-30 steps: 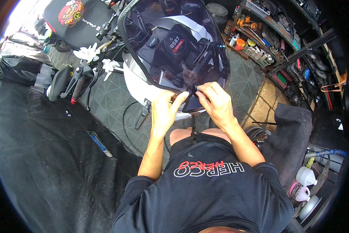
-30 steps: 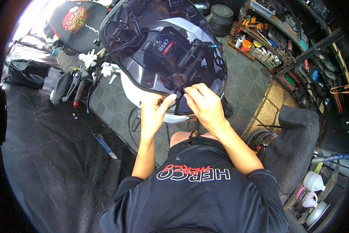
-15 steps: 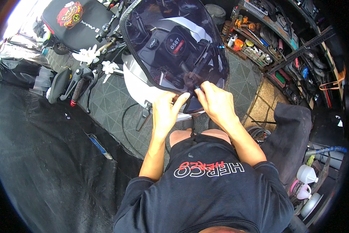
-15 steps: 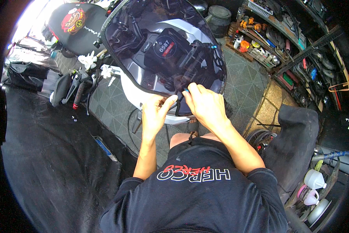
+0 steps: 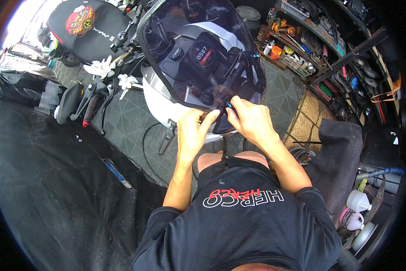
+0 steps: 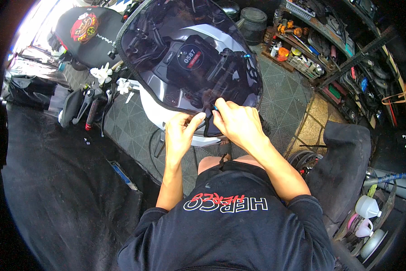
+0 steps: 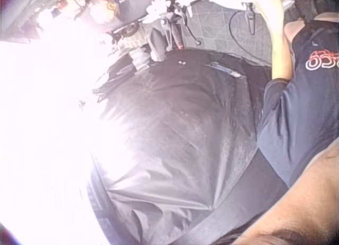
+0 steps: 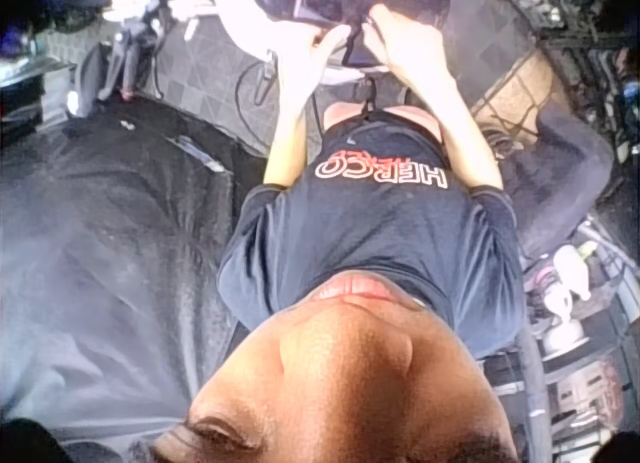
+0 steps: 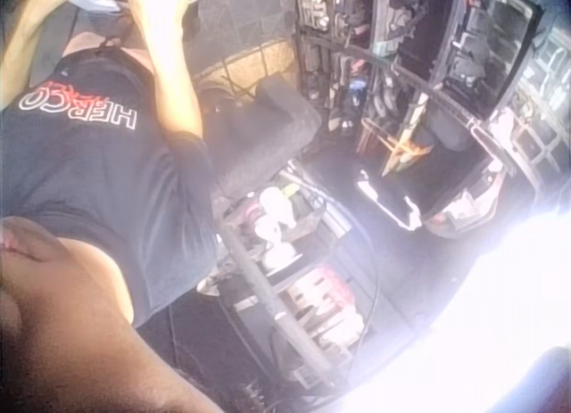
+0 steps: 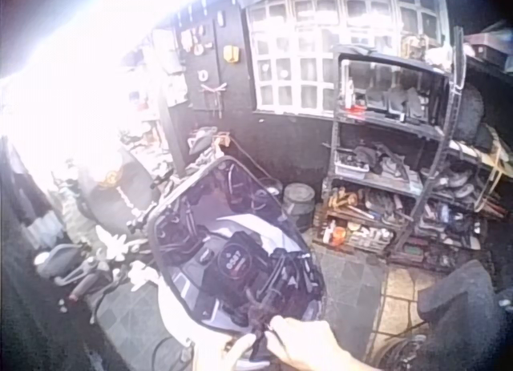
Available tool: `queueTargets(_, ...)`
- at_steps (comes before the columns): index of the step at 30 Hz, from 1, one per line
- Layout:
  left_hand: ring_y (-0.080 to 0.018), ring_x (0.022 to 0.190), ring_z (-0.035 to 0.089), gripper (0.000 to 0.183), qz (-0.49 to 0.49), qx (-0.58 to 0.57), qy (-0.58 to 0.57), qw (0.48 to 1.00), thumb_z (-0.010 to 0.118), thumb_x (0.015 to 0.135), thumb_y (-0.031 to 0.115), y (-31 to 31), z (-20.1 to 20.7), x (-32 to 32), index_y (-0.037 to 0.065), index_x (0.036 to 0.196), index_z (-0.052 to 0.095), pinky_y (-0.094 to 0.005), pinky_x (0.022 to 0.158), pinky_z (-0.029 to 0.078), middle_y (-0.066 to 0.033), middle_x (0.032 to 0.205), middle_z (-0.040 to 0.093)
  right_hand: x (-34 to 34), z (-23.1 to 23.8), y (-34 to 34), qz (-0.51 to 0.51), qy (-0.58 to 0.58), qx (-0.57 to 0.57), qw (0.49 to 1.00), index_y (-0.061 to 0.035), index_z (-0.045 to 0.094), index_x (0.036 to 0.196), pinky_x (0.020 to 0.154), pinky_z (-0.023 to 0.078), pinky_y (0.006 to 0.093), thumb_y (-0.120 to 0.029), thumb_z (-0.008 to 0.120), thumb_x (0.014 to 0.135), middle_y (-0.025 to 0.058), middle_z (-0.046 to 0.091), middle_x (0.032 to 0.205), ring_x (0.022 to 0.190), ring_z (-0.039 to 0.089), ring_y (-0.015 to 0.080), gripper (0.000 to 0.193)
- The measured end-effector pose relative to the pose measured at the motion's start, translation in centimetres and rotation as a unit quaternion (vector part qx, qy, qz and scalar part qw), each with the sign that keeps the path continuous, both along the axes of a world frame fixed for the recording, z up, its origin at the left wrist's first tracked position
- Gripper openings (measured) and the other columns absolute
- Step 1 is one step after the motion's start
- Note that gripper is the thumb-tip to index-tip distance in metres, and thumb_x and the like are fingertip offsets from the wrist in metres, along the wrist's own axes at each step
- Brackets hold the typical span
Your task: The person installs a mounting bracket and windscreen onto the front of a motorcycle by hand and using pliers to tighten the hardware.
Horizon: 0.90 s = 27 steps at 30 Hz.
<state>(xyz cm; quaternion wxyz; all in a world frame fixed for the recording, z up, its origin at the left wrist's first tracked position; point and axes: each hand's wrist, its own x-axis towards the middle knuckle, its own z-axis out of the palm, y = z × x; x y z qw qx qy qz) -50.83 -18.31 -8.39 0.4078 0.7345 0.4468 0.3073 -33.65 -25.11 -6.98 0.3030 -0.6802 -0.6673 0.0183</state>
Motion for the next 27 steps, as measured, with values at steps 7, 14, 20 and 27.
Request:
queueTargets(7,-0.0203,0.057,0.059,0.032,-0.001,-0.009,0.009,1.000,0.076,0.084,0.028,0.0,0.1,0.0,-0.003,0.079,0.072,-0.0336,0.055,0.042,-0.0133,0.067,0.065,0.2,0.3,0.1,0.000,-0.007,-0.038,0.999,-0.0042,0.052,0.082,0.043,0.048,0.0436,-0.024,0.059,0.096,0.0140,0.062,0.058,0.050,0.063,0.0346,0.025)
queueTargets(14,-0.0213,0.058,0.060,0.032,0.002,-0.004,0.021,1.000,0.077,0.083,0.028,0.0,0.1,-0.1,-0.003,0.079,0.072,-0.0341,0.056,0.043,-0.0132,0.068,0.066,0.5,-0.8,0.0,0.011,-0.022,-0.074,0.997,-0.0034,0.052,0.086,0.044,0.048,0.0441,-0.024,0.058,0.097,0.0135,0.060,0.055,0.049,0.063,0.0346,0.024)
queueTargets(20,-0.0214,0.060,0.061,0.032,-0.003,-0.001,0.029,1.000,0.077,0.083,0.028,0.0,0.2,-0.1,-0.003,0.079,0.072,-0.0340,0.056,0.043,-0.0129,0.069,0.066,0.2,0.0,-0.1,0.018,-0.010,-0.040,0.999,-0.0034,0.051,0.087,0.044,0.048,0.0432,-0.024,0.058,0.096,0.0136,0.058,0.053,0.049,0.062,0.0348,0.023)
queueTargets(27,-0.0216,0.059,0.060,0.031,0.001,-0.003,0.031,1.000,0.077,0.083,0.027,0.0,0.2,0.0,-0.003,0.078,0.072,-0.0336,0.056,0.043,-0.0132,0.069,0.066,-0.1,0.3,-0.1,-0.001,-0.006,-0.028,1.000,-0.0034,0.050,0.088,0.044,0.048,0.0443,-0.026,0.058,0.097,0.0148,0.059,0.055,0.050,0.062,0.0352,0.026)
